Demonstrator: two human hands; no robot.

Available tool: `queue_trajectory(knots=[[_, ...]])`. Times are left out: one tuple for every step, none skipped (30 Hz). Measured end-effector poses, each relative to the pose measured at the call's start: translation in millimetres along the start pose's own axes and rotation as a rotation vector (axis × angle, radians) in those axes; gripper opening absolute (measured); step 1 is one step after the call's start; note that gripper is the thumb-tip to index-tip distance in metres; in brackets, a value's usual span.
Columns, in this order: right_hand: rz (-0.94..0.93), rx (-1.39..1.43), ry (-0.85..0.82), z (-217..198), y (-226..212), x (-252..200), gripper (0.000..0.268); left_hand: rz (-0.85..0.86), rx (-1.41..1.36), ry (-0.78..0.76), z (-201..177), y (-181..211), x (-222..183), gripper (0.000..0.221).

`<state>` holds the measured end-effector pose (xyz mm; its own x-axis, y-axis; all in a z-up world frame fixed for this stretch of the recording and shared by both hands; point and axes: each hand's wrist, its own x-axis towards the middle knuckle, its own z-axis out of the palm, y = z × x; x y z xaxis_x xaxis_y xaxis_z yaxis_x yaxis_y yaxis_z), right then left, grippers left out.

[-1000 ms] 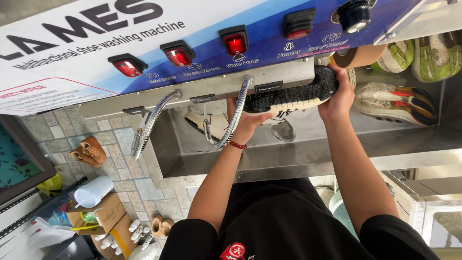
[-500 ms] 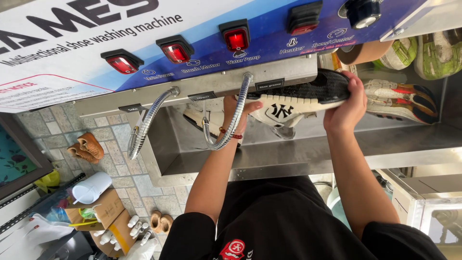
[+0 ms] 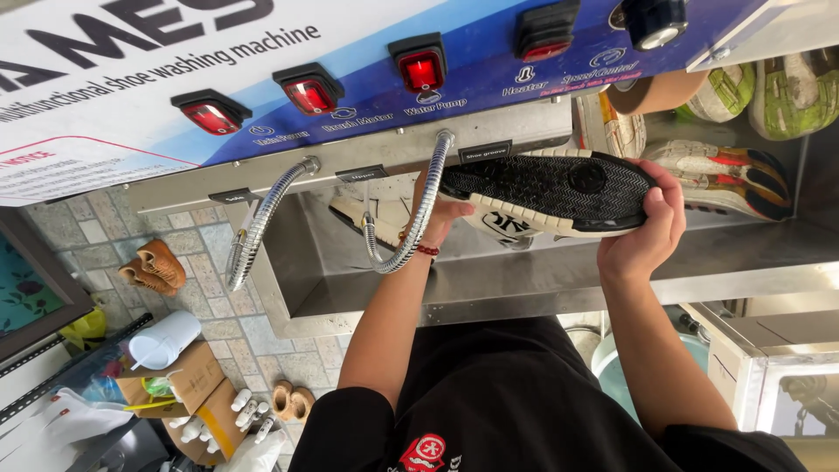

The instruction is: Washing a sneaker using a shoe washing machine and hand scrubbing.

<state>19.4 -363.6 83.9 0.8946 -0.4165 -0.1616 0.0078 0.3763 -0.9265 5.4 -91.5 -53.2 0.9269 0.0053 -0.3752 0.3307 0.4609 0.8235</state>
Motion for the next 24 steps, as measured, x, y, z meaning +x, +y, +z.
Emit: queue_trajectory(knots=[[0.009, 0.015, -0.028, -3.3, 2.8, -0.5, 0.036, -0.009, -0.002, -0.027, 1.2, 4.8, 0.3, 0.111], [0.019, 0.03, -0.056, -6.5, 6.1, -0.9, 0.035, -0.017, -0.004, -0.053, 2.1, 9.4, 1.0, 0.113], [0.018, 0.033, -0.06, -7.2, 8.7, -1.1, 0.035, -0.012, -0.002, -0.052, -1.1, 8.0, 4.5, 0.113], [0.021, 0.025, -0.052, -8.3, 12.1, -0.7, 0.036, -0.051, -0.008, -0.049, -4.4, 5.9, 8.8, 0.111], [0.027, 0.011, -0.038, -11.7, 14.4, -2.4, 0.036, -0.098, -0.015, -0.047, -6.7, 1.7, 10.7, 0.11], [0.029, 0.009, -0.036, -8.6, 13.3, -3.3, 0.036, -0.102, -0.015, -0.046, -14.0, -7.5, 14.1, 0.11], [0.032, 0.008, -0.036, -6.3, 11.7, -3.7, 0.036, -0.143, -0.037, -0.039, -20.5, -17.8, 17.4, 0.098], [0.036, 0.008, -0.037, -4.1, 9.9, -4.2, 0.037, -0.184, -0.059, -0.032, -26.7, -28.1, 20.6, 0.086], [0.035, 0.005, -0.035, -1.3, 9.3, -2.2, 0.037, -0.186, -0.06, -0.034, -35.2, -41.9, 24.8, 0.086], [0.035, -0.003, -0.051, 1.5, 8.2, -0.2, 0.037, -0.181, -0.127, -0.022, -43.4, -55.5, 28.9, 0.071], [0.033, -0.009, -0.067, 5.3, 7.8, 2.4, 0.036, -0.174, -0.192, -0.01, -52.3, -68.1, 34.2, 0.057], [0.032, -0.009, -0.065, 7.4, 6.7, 4.9, 0.036, -0.175, -0.192, -0.012, -43.2, -58.5, 34.6, 0.057], [0.036, -0.028, -0.067, 10.0, 6.3, 5.6, 0.036, -0.156, -0.228, 0.008, -36.0, -48.2, 32.2, 0.051], [0.04, -0.047, -0.068, 12.8, 5.8, 6.2, 0.037, -0.136, -0.265, 0.028, -28.9, -37.7, 29.7, 0.045], [0.038, -0.043, -0.072, 18.1, 2.8, 8.0, 0.037, -0.131, -0.263, 0.027, -25.0, -31.3, 31.7, 0.045], [0.032, -0.054, -0.092, 23.3, 0.0, 10.3, 0.037, -0.165, -0.302, 0.052, -20.9, -25.2, 34.1, 0.044], [0.031, -0.071, -0.105, 25.5, -4.3, 9.7, 0.038, -0.212, -0.343, 0.077, -15.3, -21.8, 32.7, 0.044], [0.032, -0.074, -0.1, 24.5, -3.0, 9.7, 0.038, -0.218, -0.343, 0.076, -7.9, -11.6, 32.6, 0.044], [0.034, -0.078, -0.102, 22.5, -2.0, 8.7, 0.038, -0.169, -0.373, 0.063, -0.3, -2.8, 30.5, 0.047], [0.036, -0.082, -0.105, 20.8, -1.3, 7.2, 0.037, -0.12, -0.403, 0.05, 7.0, 6.5, 28.1, 0.051], [0.035, -0.082, -0.108, 22.6, -1.7, 6.6, 0.037, -0.118, -0.404, 0.051, 8.3, 8.9, 28.8, 0.051], [0.015, -0.094, -0.116, 24.9, -2.6, 5.7, 0.037, -0.134, -0.431, 0.064, 9.7, 12.0, 29.3, 0.052], [-0.006, -0.106, -0.123, 27.2, -3.5, 5.2, 0.036, -0.151, -0.458, 0.076, 11.3, 15.4, 30.6, 0.054], [-0.009, -0.105, -0.124, 27.3, -4.8, 3.6, 0.036, -0.149, -0.459, 0.074, 7.1, 9.9, 31.1, 0.054]])
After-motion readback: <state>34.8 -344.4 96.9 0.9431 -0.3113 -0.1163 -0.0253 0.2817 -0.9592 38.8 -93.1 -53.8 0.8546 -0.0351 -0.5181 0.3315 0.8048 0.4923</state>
